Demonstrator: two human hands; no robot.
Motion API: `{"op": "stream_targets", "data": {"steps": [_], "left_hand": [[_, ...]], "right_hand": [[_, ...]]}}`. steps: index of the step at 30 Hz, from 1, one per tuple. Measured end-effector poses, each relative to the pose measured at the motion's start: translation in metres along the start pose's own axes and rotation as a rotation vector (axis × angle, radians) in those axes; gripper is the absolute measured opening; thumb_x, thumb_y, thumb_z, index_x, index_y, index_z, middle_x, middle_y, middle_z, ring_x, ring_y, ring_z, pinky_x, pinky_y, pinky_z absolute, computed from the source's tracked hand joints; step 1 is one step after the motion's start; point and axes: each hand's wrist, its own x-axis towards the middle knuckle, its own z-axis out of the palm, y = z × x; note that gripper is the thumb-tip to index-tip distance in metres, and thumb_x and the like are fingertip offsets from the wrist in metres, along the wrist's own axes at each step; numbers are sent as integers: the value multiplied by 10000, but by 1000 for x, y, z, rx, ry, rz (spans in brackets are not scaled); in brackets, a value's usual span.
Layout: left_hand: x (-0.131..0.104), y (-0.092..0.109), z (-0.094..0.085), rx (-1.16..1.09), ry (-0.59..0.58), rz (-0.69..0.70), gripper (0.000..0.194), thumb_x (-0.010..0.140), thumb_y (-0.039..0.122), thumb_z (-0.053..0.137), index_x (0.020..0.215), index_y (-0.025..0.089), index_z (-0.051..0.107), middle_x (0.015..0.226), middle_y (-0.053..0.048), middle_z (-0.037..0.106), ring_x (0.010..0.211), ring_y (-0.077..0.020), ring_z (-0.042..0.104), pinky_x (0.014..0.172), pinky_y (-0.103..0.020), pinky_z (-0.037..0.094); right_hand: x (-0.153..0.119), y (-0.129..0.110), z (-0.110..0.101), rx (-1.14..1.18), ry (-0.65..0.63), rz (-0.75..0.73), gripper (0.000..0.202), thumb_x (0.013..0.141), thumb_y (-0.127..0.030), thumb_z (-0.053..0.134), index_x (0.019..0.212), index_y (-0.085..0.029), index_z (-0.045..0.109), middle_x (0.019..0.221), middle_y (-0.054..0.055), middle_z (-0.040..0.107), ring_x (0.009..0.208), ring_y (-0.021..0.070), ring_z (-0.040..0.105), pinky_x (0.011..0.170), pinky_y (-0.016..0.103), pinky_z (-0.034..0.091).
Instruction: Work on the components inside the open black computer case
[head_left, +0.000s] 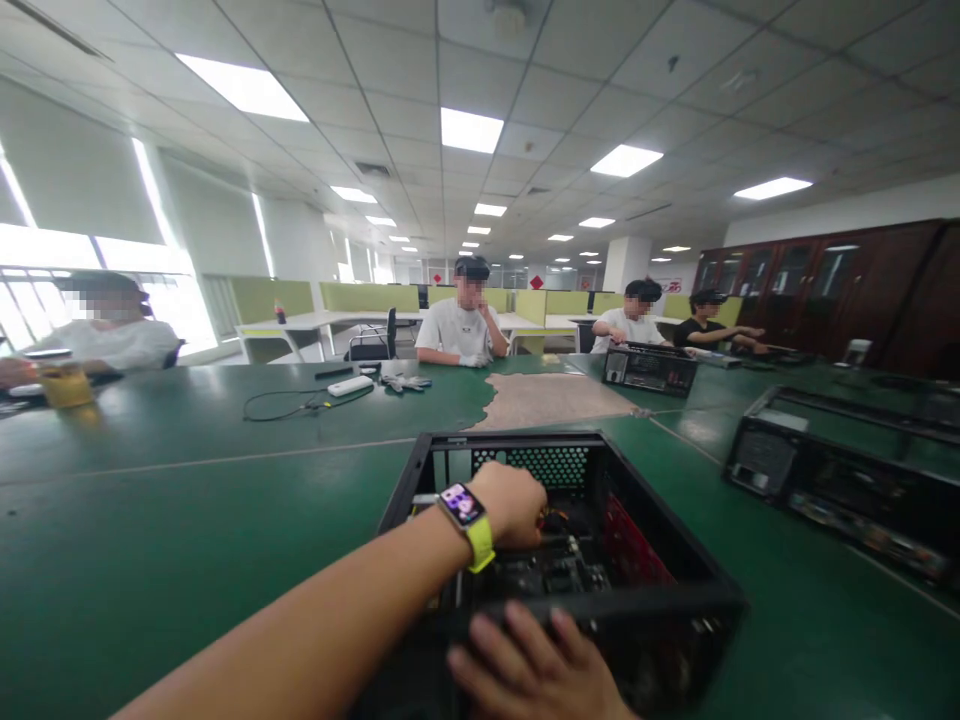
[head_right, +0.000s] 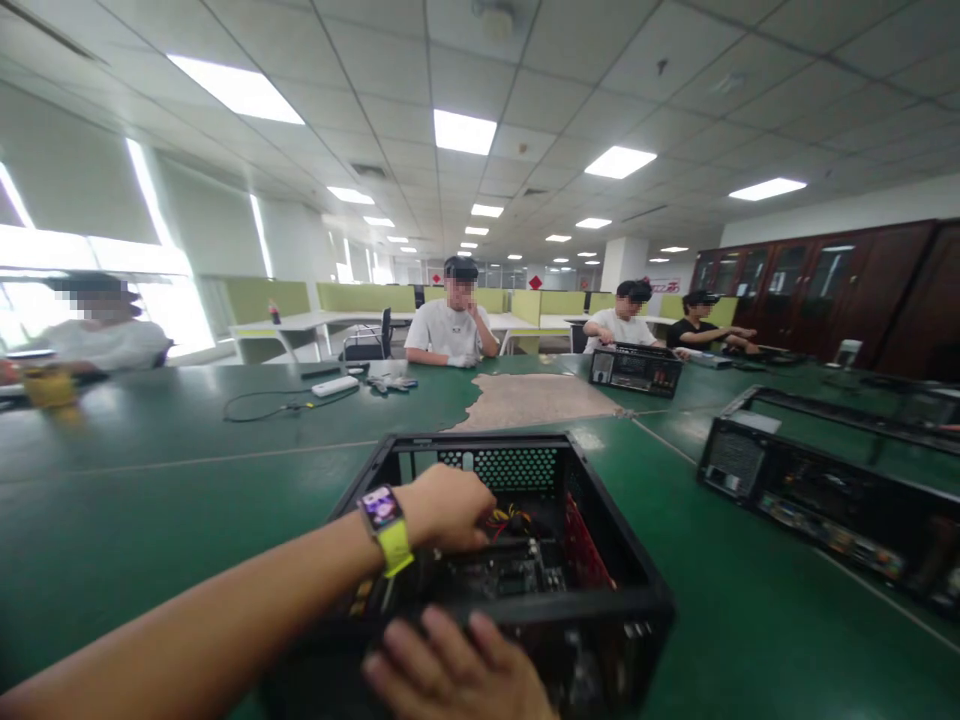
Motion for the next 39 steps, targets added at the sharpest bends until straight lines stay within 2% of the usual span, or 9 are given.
{"op": "stream_targets", "data": {"steps": [5, 8, 12, 16, 20, 25, 29, 35, 39], "left_hand": [[-64, -59, -46, -163, 613, -373, 258, 853, 392, 422, 832, 246, 633, 758, -26, 685, 678, -202, 617, 522, -285, 357], [-84, -72, -24, -276, 609, -442, 276, 862, 434, 423, 794, 248, 616, 711, -3, 657, 626, -177, 572, 502, -278, 296], [-88, -77, 12, -408, 560, -467, 298, 867, 448, 424, 789, 236, 618, 714, -5, 654, 628, -166, 560, 520, -272, 301], [-73, -71, 23, -433, 520, -457, 305, 863, 449, 430, 805, 231, 635, 752, -18, 671, 646, -168, 575, 532, -268, 312], [-46, -51, 17, -426, 475, -315, 291, 864, 439, 440, 834, 237, 647, 772, -13, 684, 671, -167, 594, 543, -265, 329], [-2, -18, 10, -283, 436, -62, 257, 859, 419, 488, 975, 248, 641, 901, -20, 699, 815, -209, 630, 623, -300, 432], [31, 1, 15, -41, 399, 253, 694, 723, 411, 695, 1338, 205, 448, 1345, -99, 546, 1119, -300, 548, 875, -426, 484], [76, 20, 22, -5, 393, 302, 847, 727, 415, 702, 1430, 167, 298, 1522, -109, 332, 1275, -324, 420, 992, -478, 434], [94, 28, 12, 4, 401, 307, 654, 759, 444, 689, 1292, 146, 456, 1336, -124, 534, 1210, -296, 489, 972, -427, 444]], "right_hand": [[111, 61, 59, 213, -953, 474, 563, 889, -167, 432, 1445, -215, 357, 1447, 132, 433, 1275, 289, 459, 1090, 514, 280], [157, 36, 31, 318, -1112, 406, 449, 815, -322, 568, 1219, -131, 610, 1200, 178, 637, 1076, 328, 606, 969, 516, 426], [147, 35, -35, 457, -1300, 241, 566, 728, -643, 575, 1075, -210, 685, 1048, 134, 700, 985, 339, 642, 812, 476, 519], [78, 111, -52, -181, -981, 653, 511, 846, -463, 554, 1207, -102, 562, 1146, 232, 630, 1036, 390, 609, 807, 533, 486], [13, 162, -35, -155, -1006, 709, 408, 848, -307, 587, 1154, -44, 532, 963, 207, 680, 853, 340, 672, 704, 431, 519], [3, 166, -33, -95, -975, 622, 253, 834, -229, 582, 1026, -65, 564, 896, 191, 695, 850, 344, 676, 727, 431, 521], [10, 169, -37, -75, -984, 622, 229, 832, -215, 568, 1013, -74, 568, 906, 194, 695, 843, 344, 678, 724, 435, 523], [6, 177, -43, -3, -997, 571, 294, 821, -224, 561, 1065, -60, 553, 960, 207, 687, 898, 335, 671, 762, 419, 515], [8, 178, -46, 32, -1005, 553, 316, 811, -218, 549, 1079, -51, 547, 964, 210, 686, 895, 337, 667, 756, 414, 510]]}}
